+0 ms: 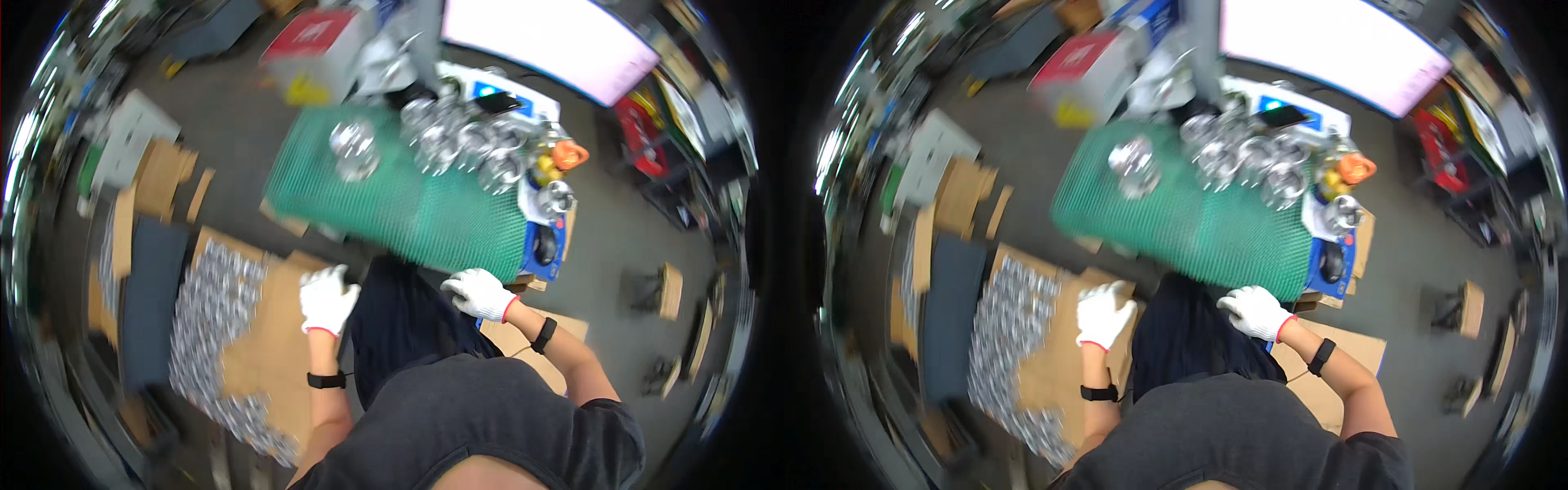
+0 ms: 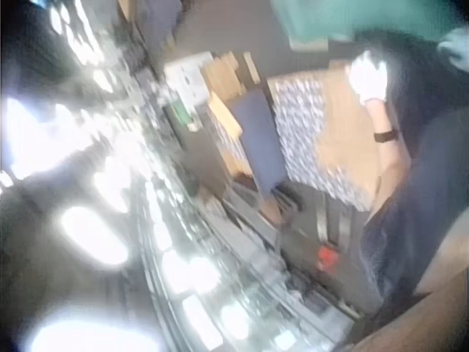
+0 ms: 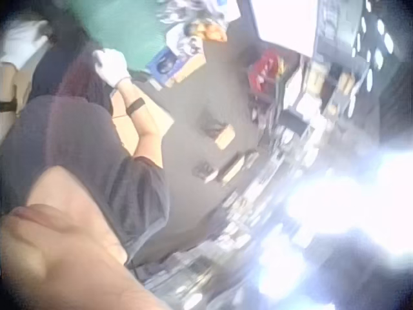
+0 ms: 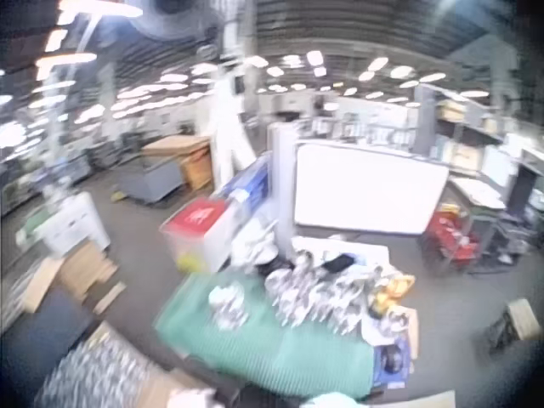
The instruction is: Marking metal pistons using a laser marking machine, organizing them on a pallet, and then moving a pallet jack.
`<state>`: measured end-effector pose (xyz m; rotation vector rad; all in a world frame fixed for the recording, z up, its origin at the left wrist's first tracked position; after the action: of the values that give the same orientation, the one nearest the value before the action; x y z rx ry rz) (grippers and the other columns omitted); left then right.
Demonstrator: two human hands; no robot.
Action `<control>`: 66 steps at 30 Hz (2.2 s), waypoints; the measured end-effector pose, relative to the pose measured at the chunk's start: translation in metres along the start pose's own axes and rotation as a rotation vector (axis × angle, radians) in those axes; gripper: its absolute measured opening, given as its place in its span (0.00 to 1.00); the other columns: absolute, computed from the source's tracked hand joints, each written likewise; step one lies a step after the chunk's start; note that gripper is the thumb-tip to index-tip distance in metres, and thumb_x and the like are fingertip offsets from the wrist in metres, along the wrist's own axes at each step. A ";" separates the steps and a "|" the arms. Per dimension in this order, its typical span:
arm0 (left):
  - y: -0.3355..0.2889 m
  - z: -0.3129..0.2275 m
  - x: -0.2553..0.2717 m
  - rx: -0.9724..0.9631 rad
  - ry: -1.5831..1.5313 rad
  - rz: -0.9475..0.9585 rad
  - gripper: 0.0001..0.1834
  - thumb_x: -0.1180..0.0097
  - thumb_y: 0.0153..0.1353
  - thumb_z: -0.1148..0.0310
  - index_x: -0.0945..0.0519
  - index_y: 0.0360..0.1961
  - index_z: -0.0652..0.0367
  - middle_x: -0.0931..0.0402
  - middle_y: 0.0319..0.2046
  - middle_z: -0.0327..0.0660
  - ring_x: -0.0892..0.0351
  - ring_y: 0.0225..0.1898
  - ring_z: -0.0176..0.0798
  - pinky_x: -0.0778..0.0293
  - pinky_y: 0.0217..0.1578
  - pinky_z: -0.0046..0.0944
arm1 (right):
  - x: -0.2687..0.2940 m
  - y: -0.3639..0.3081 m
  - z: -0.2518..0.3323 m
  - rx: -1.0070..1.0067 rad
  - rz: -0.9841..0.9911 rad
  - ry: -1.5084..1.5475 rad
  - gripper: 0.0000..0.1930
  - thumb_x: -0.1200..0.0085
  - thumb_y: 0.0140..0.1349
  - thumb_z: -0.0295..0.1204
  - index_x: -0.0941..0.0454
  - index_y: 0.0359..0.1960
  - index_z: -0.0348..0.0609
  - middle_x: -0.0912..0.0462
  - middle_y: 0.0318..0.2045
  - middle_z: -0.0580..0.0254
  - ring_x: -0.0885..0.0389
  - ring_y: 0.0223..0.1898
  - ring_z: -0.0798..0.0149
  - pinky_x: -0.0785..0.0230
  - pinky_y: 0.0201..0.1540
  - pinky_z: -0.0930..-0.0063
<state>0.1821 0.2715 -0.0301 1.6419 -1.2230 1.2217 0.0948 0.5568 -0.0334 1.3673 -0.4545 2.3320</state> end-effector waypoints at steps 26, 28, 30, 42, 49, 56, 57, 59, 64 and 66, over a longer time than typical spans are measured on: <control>-0.750 0.193 -0.038 1.167 -0.327 -0.117 0.22 0.43 0.59 0.50 0.18 0.49 0.51 0.17 0.41 0.46 0.19 0.46 0.49 0.31 0.55 0.49 | -0.387 -0.032 0.486 0.893 0.790 -0.164 0.13 0.45 0.56 0.33 0.18 0.43 0.47 0.15 0.39 0.52 0.17 0.42 0.48 0.26 0.47 0.55; -0.811 0.213 -0.066 1.326 -0.344 0.097 0.24 0.42 0.57 0.47 0.16 0.48 0.51 0.16 0.39 0.45 0.18 0.46 0.47 0.32 0.55 0.49 | -0.444 -0.031 0.520 0.990 0.864 -0.223 0.14 0.45 0.55 0.33 0.20 0.44 0.48 0.16 0.38 0.54 0.18 0.42 0.48 0.27 0.46 0.54; -0.860 0.236 -0.088 1.422 -0.415 0.126 0.23 0.43 0.58 0.47 0.16 0.48 0.50 0.15 0.42 0.45 0.18 0.47 0.47 0.33 0.57 0.49 | -0.501 -0.009 0.566 1.133 0.887 -0.290 0.15 0.44 0.53 0.32 0.21 0.44 0.48 0.18 0.35 0.55 0.19 0.40 0.49 0.28 0.44 0.53; -0.929 0.436 -0.248 1.666 -0.299 -0.087 0.35 0.40 0.57 0.45 0.27 0.63 0.48 0.29 0.60 0.49 0.33 0.63 0.55 0.47 0.68 0.62 | -0.839 0.207 0.746 1.041 0.643 -0.669 0.44 0.35 0.49 0.47 0.38 0.69 0.54 0.23 0.52 0.49 0.23 0.52 0.46 0.30 0.53 0.53; -0.910 0.539 -0.311 1.694 -0.205 -0.121 0.36 0.34 0.51 0.47 0.25 0.62 0.42 0.33 0.62 0.51 0.36 0.64 0.53 0.46 0.67 0.60 | -0.944 0.239 0.763 0.588 0.835 -0.136 0.49 0.39 0.48 0.37 0.50 0.75 0.52 0.36 0.67 0.33 0.36 0.68 0.38 0.40 0.69 0.58; -0.897 0.569 -0.346 1.797 -0.255 -0.011 0.29 0.30 0.46 0.52 0.19 0.51 0.47 0.28 0.51 0.57 0.19 0.43 0.56 0.22 0.43 0.50 | -0.947 0.264 0.760 0.727 0.976 -0.092 0.46 0.45 0.51 0.27 0.47 0.75 0.63 0.33 0.64 0.36 0.31 0.65 0.38 0.36 0.66 0.58; -0.901 0.566 -0.348 1.797 -0.221 -0.018 0.29 0.31 0.46 0.55 0.19 0.52 0.48 0.28 0.52 0.56 0.19 0.43 0.55 0.22 0.43 0.50 | -0.943 0.259 0.761 0.843 1.023 -0.299 0.45 0.43 0.52 0.28 0.46 0.74 0.64 0.31 0.62 0.36 0.28 0.61 0.38 0.33 0.63 0.57; -0.905 0.564 -0.351 1.780 -0.264 -0.016 0.29 0.32 0.46 0.58 0.20 0.52 0.48 0.27 0.52 0.55 0.19 0.43 0.55 0.22 0.44 0.50 | -0.931 0.257 0.755 0.953 1.059 -0.513 0.44 0.42 0.53 0.30 0.46 0.74 0.66 0.29 0.59 0.37 0.25 0.58 0.39 0.30 0.60 0.55; -0.899 0.563 -0.353 1.777 -0.265 0.018 0.32 0.33 0.46 0.59 0.22 0.57 0.46 0.26 0.47 0.53 0.19 0.42 0.55 0.22 0.43 0.51 | -0.906 0.252 0.716 1.281 0.936 -0.624 0.49 0.31 0.45 0.31 0.42 0.72 0.63 0.27 0.53 0.43 0.22 0.52 0.40 0.25 0.54 0.53; -0.895 0.564 -0.361 1.797 -0.242 0.099 0.35 0.34 0.48 0.60 0.25 0.61 0.44 0.26 0.43 0.52 0.19 0.41 0.55 0.22 0.42 0.51 | -0.907 0.254 0.695 1.338 0.843 -0.588 0.42 0.38 0.52 0.28 0.39 0.71 0.68 0.25 0.50 0.45 0.20 0.48 0.43 0.22 0.48 0.55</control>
<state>1.1549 0.0857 -0.5489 2.9076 0.0477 2.5076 0.8936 -0.1437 -0.5240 2.9368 0.7429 2.9295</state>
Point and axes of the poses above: each hand's wrist, its own y-axis towards the middle knuckle, its own x-axis out of the back of the hand, z = x × y, the point moved 6 cm from there along y, towards the middle knuckle
